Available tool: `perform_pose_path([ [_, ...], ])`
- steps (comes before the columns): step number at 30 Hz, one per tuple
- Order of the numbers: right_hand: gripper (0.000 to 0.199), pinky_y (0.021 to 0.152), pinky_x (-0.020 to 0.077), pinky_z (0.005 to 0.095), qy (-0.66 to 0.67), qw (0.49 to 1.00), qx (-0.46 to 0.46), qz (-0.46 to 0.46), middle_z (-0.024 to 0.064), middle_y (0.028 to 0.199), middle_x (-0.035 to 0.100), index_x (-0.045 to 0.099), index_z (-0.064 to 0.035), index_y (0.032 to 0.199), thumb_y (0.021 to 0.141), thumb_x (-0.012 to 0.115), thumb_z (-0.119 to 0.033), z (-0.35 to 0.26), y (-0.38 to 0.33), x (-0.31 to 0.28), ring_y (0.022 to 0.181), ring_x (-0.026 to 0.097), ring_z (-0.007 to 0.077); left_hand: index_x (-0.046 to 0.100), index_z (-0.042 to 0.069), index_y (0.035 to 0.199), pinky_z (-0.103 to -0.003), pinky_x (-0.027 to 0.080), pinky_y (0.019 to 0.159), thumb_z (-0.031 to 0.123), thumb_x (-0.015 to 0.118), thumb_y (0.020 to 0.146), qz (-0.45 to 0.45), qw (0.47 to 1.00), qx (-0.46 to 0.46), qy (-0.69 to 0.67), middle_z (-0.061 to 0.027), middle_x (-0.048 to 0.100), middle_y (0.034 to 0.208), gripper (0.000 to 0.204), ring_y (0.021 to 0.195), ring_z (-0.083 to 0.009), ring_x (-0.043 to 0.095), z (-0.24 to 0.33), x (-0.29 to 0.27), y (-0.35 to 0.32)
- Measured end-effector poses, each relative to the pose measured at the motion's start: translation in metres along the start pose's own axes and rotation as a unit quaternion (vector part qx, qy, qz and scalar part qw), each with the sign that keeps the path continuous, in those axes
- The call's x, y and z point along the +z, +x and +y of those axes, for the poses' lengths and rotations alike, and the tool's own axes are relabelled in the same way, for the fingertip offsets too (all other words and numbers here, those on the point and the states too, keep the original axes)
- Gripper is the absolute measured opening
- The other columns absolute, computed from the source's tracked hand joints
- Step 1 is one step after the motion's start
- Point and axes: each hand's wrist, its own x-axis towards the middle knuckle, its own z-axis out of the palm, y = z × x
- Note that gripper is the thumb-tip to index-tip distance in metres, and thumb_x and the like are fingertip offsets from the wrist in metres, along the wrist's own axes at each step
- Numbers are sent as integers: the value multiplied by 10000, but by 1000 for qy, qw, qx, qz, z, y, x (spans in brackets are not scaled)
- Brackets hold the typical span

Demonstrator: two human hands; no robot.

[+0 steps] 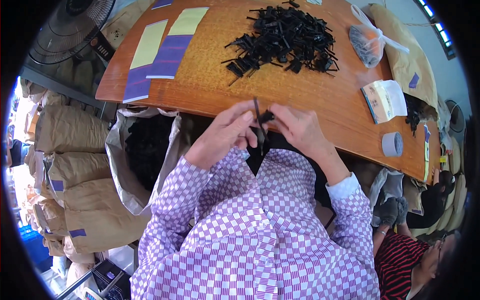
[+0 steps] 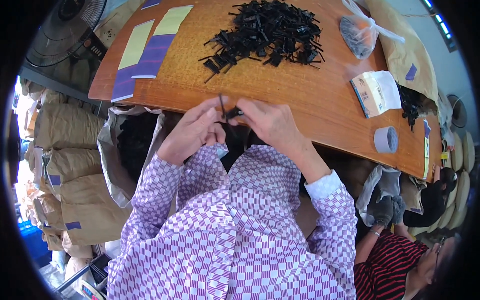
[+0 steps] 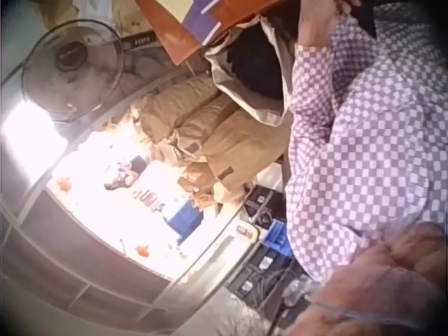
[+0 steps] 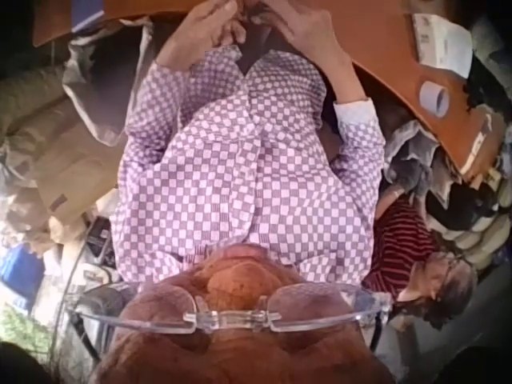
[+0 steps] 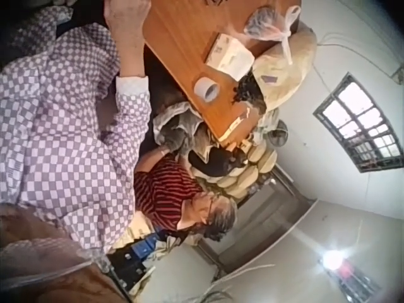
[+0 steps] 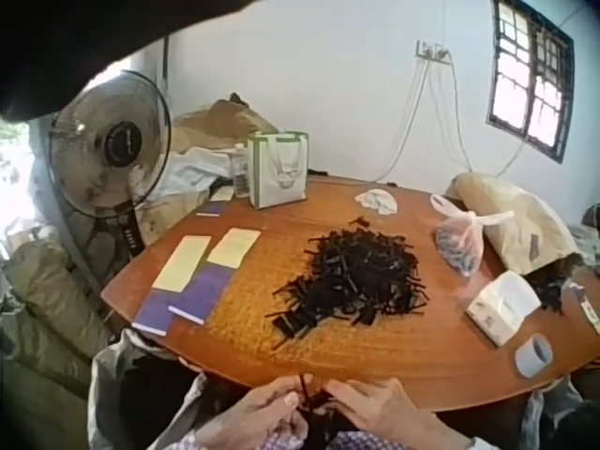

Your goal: Sorting and inspecting small black plastic components on a wooden table.

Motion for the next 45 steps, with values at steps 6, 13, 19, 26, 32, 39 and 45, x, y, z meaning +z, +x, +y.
perform_pose_path([
  [6,328,456,471,286,-72,993,-68,-69,42,661,546,602,-68,1037,715,660,-85,-8,-31,-19,558,595,193,442,4,1300,-167,442,534,380,519,934,-100,987,-67,-107,-119,617,972,531,675,-95,587,-34,11,4],
  [13,331,504,506,324,41,999,19,22,68,760,616,576,-57,1101,776,636,-60,-16,-51,-4,590,612,230,433,31,1283,-215,492,601,210,546,932,-41,991,-77,-104,-113,619,938,410,702,-131,615,-40,40,-7],
  [19,159,623,450,264,301,912,279,13,98,750,593,508,-11,1054,951,476,-127,-40,-62,-7,678,586,148,422,44,1201,-213,488,588,20,517,913,57,995,0,86,-68,608,901,305,707,-116,612,-51,49,-4],
  [26,194,587,451,307,337,893,298,-5,153,738,600,504,12,997,971,441,-169,-49,-65,14,653,609,224,443,23,1071,-195,481,561,-87,510,867,96,944,79,307,-20,542,795,242,651,-48,555,-57,53,-1],
  [32,126,538,448,369,310,897,316,-17,210,688,565,516,-8,980,942,473,-120,-50,-65,20,628,611,347,457,40,1075,-357,497,620,-7,598,809,114,919,67,371,-184,587,835,305,717,-300,635,-62,48,-5],
  [39,141,542,449,350,308,885,349,-11,200,696,568,524,-14,984,947,478,-142,-48,-64,29,617,607,312,455,43,1082,-421,489,667,-4,593,794,147,846,128,496,-212,589,891,322,815,-408,600,-58,52,-5],
  [45,182,459,350,203,418,830,356,97,11,754,565,520,-26,1029,984,441,-184,-42,-72,35,502,422,55,458,63,1121,-179,441,596,-7,475,898,134,979,115,97,-65,562,959,234,694,-72,529,-51,42,-3],
])
